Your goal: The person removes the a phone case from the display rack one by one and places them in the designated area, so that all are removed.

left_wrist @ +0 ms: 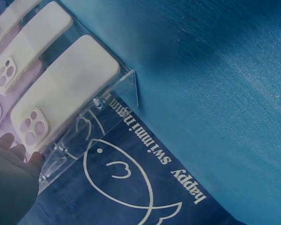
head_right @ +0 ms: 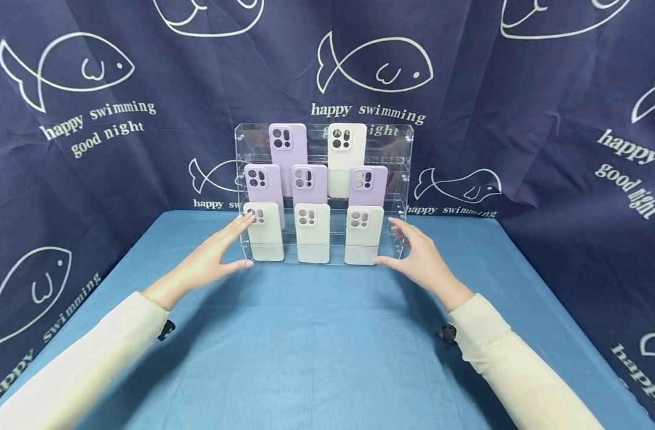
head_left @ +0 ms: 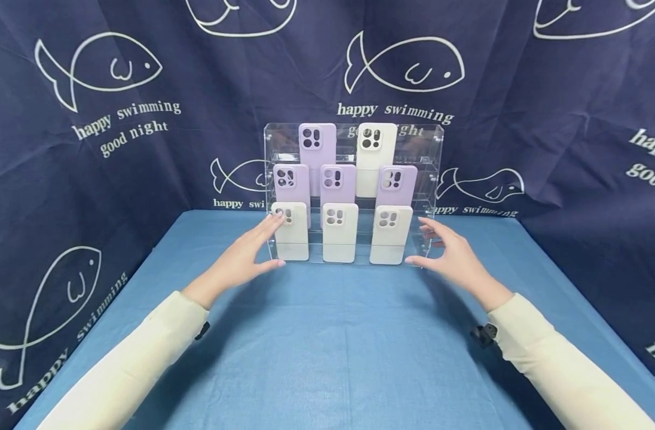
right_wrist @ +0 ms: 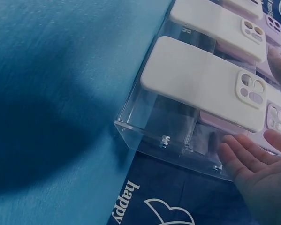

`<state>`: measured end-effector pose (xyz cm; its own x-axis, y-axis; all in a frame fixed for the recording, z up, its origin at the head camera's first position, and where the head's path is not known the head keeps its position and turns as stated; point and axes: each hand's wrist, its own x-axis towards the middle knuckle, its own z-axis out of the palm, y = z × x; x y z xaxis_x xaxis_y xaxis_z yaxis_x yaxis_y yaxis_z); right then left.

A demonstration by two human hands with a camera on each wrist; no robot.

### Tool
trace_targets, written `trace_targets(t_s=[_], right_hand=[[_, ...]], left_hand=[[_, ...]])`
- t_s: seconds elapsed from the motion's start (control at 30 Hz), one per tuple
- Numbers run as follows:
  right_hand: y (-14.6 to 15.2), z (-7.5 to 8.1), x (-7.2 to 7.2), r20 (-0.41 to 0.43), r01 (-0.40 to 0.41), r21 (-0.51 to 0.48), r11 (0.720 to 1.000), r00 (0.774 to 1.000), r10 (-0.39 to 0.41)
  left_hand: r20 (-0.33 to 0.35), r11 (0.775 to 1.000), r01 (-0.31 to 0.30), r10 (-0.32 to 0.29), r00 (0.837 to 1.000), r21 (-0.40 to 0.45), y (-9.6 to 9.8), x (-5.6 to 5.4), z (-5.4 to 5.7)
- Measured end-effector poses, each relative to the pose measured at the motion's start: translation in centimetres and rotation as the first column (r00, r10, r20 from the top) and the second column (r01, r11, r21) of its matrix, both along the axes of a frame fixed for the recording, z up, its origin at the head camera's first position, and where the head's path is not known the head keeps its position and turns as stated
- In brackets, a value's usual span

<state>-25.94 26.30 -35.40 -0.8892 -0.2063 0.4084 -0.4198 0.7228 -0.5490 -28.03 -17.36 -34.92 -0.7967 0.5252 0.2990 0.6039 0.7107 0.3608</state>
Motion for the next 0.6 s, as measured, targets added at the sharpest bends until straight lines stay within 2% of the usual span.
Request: trace_targets(t_s=[0.13,0.23,0.4,0.6], right_hand=[[0.0,0.2,-0.4,-0.044,0.004,-0.053,0.999,0.999,-0.007],[-0.1,0.4,-0.6,-0.079,0.017,-0.073,0.997,0.997,-0.023],[-0.2,0.8,-0.7,-0.106,0.041,-0.08,0.996,0.993,-0.049],[-0.3,1.0,-1.4,-0.114,0.029,-0.109,0.994,0.993,-0.042]], left_hand=[[0.049,0.996,-0.03,0.026,0.998,0.087,-0.3,-0.5,-0.1],[0.055,0.988,-0.038,0.03,0.998,0.149,-0.6,-0.8,-0.2],[0.034,0.979,-0.051,0.045,0.998,0.197,-1.0,-1.1,-0.6],[0.056,0.961,-0.117,0.106,0.993,0.252,-1.3,-1.6,-0.8]])
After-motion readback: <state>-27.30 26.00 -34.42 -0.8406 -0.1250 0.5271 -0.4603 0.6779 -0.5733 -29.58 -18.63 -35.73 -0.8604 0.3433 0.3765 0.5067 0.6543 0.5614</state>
